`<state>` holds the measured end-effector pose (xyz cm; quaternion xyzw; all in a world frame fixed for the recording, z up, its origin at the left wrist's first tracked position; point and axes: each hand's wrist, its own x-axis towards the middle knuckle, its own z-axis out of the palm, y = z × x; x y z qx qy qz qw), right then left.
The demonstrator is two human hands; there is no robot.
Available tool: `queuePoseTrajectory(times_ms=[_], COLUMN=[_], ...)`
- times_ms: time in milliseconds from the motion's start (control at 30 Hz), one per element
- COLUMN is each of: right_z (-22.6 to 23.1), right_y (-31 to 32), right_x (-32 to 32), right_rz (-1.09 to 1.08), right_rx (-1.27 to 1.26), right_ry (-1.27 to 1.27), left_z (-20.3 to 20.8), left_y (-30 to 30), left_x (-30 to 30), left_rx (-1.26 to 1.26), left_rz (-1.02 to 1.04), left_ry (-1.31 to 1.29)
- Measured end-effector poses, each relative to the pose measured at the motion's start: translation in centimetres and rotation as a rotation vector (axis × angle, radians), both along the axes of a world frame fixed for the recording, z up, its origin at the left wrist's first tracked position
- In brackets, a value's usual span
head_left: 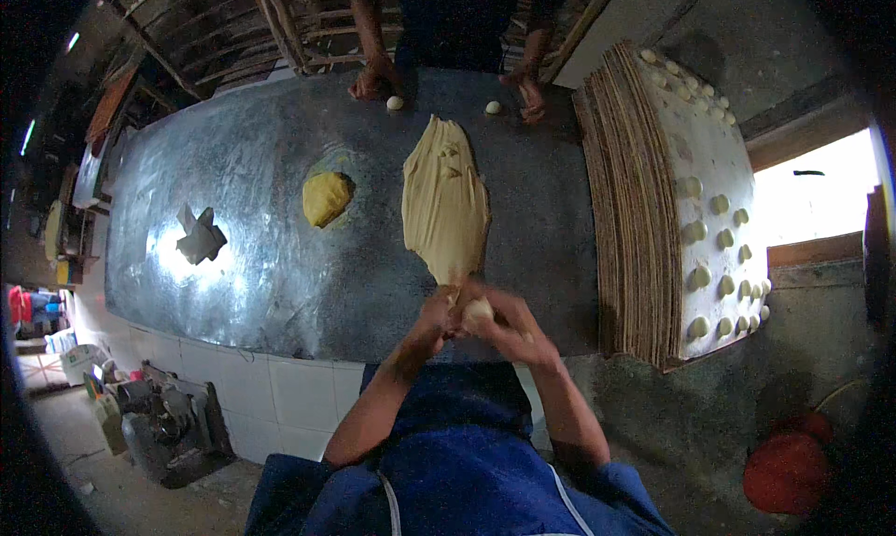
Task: The person tears small pieces from a large dough mass on a metal table, rolls them into balls, and places them on a wooden board. Another person assists by rolling dough and arranging the pieces on the board.
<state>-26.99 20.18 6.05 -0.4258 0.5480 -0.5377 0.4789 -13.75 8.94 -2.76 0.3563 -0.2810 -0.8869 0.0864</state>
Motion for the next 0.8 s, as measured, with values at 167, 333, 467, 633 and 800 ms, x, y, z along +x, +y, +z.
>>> queuePoseTrajectory(times_ms=[167,333,467,633,800], right_z=[-5.9,-10.3,-7.9,-7.1,-8.4], right_y=[-11.6,-12.6,-2.8,9.0,-1.9], right_x=[1.0,4.2,2.6,-0.6,-2.7], right_rz=[0.278,0.36,-0.062,-0.299,-0.448], right_rx=[0.041,0.097,0.04,0.352,0.59], right_ry=[-0.136,-0.104,0.185,1.306,1.089], left_z=[-8.8,13.8,13.0,-5.7,-2.7], left_y=[-0.1,0.3,-1.4,-4.3,-12.0], left_x=[3.7,2.2,5.6,18.9,4.1], left_rx=[-1.437,-1.006,-1.654,-1.698,-1.62], left_rz=[-0.46,-0.969,-0.27,-0.373,0.029], left_ry=[-0.208,-0.031,0.075,-0.453,-0.757])
